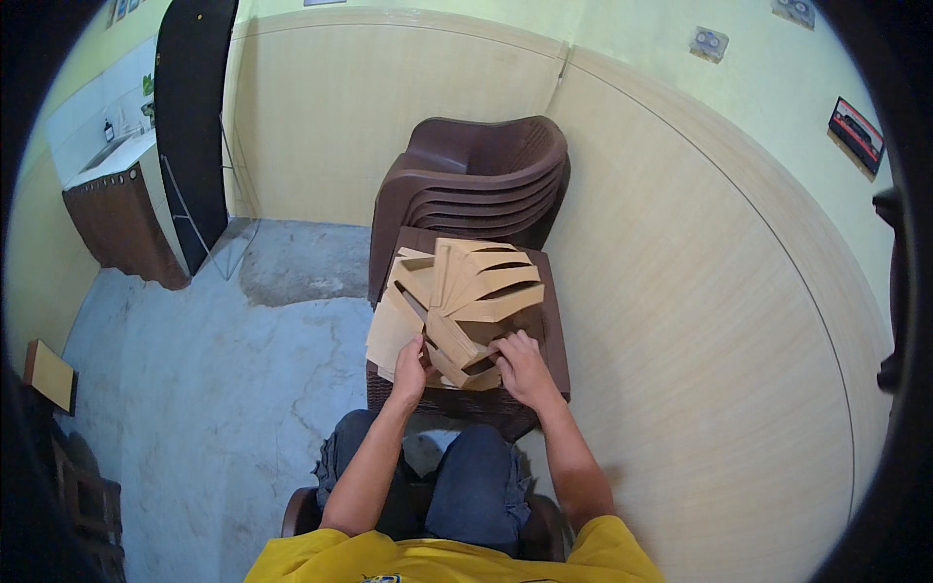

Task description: The person assembles flat cardboard box blanks into finished boxes by folding and interlocking the flaps. The person handles each blank one at a time, folds the side and end flaps, and stacks the completed boxes on a small table.

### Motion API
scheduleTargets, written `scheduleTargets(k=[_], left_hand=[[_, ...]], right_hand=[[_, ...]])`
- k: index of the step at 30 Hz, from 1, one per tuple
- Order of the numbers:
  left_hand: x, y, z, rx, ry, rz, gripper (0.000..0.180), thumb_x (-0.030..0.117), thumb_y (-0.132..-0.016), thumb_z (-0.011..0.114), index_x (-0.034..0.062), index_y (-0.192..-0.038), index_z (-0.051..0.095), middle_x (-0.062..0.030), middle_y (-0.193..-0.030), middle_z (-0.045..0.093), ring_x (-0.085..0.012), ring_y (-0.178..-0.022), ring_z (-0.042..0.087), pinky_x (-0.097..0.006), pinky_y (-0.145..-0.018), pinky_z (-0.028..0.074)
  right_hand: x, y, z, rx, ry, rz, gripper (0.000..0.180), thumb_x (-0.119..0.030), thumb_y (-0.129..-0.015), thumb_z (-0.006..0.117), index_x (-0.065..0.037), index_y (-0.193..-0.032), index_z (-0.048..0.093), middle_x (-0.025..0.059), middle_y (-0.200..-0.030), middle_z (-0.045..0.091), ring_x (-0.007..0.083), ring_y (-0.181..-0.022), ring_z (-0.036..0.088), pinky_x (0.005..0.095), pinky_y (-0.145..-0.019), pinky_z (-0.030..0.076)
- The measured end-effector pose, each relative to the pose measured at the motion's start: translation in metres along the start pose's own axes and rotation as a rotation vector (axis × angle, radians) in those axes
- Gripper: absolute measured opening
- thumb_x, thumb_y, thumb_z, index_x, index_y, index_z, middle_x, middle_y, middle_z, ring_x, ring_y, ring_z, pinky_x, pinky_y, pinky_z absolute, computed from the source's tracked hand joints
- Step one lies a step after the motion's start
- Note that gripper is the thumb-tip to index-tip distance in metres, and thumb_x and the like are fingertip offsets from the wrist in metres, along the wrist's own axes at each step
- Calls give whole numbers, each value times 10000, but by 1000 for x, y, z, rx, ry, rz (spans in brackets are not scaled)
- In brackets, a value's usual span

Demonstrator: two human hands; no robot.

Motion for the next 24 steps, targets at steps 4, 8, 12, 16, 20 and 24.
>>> scheduleTargets(k=[4,8,12,16,20,24], left_hand=[[-3,-8,-4,-113,-26,40,448,396,-1160,474,55,-1374,670,-17,-1085,686,-129,-948,637,-319,-863,538],[-3,-7,5,-171,50,143,478,413,-1145,515,60,-1463,564,-62,-1316,654,-168,-1203,637,-357,-1007,544],[-2,18,31,-199,223,112,586,312,-1081,676,83,-1553,415,-115,-1466,568,-227,-1338,580,-409,-1074,530],[7,30,36,-182,274,72,743,200,-996,804,107,-1581,357,-145,-1486,545,-266,-1354,573,-443,-1107,520],[2,24,35,-196,274,46,755,186,-990,798,120,-1597,355,-121,-1481,553,-259,-1348,579,-428,-1091,530],[-2,23,31,-295,343,-2,817,144,-969,788,158,-1638,320,-93,-1500,542,-245,-1337,586,-408,-1080,536]], right_hand=[[7,13,7,-103,9,4,215,-107,-972,627,-69,-1179,668,155,-1158,637,393,-1145,553,526,-982,390],[7,18,16,-151,-30,33,323,-185,-966,658,-51,-1259,633,202,-1285,614,428,-1259,528,574,-1021,366],[0,22,21,-196,21,49,545,-312,-901,750,-35,-1344,594,241,-1382,581,441,-1393,478,637,-1099,335],[-5,25,20,-189,186,-46,702,-318,-846,811,-86,-1461,564,219,-1408,583,422,-1388,509,678,-1139,319],[7,27,25,-147,326,-87,619,-168,-826,801,-139,-1420,629,181,-1330,638,393,-1321,580,680,-1171,308],[23,23,31,-140,248,-86,565,-57,-766,781,-142,-1318,699,175,-1286,671,390,-1288,613,564,-1109,441]])
Point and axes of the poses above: each hand's wrist, its own y-axis away from the middle knuckle, its own z-axis out of the palm, x = y × z, the point moved 5 cm from there along -y, towards the middle knuckle
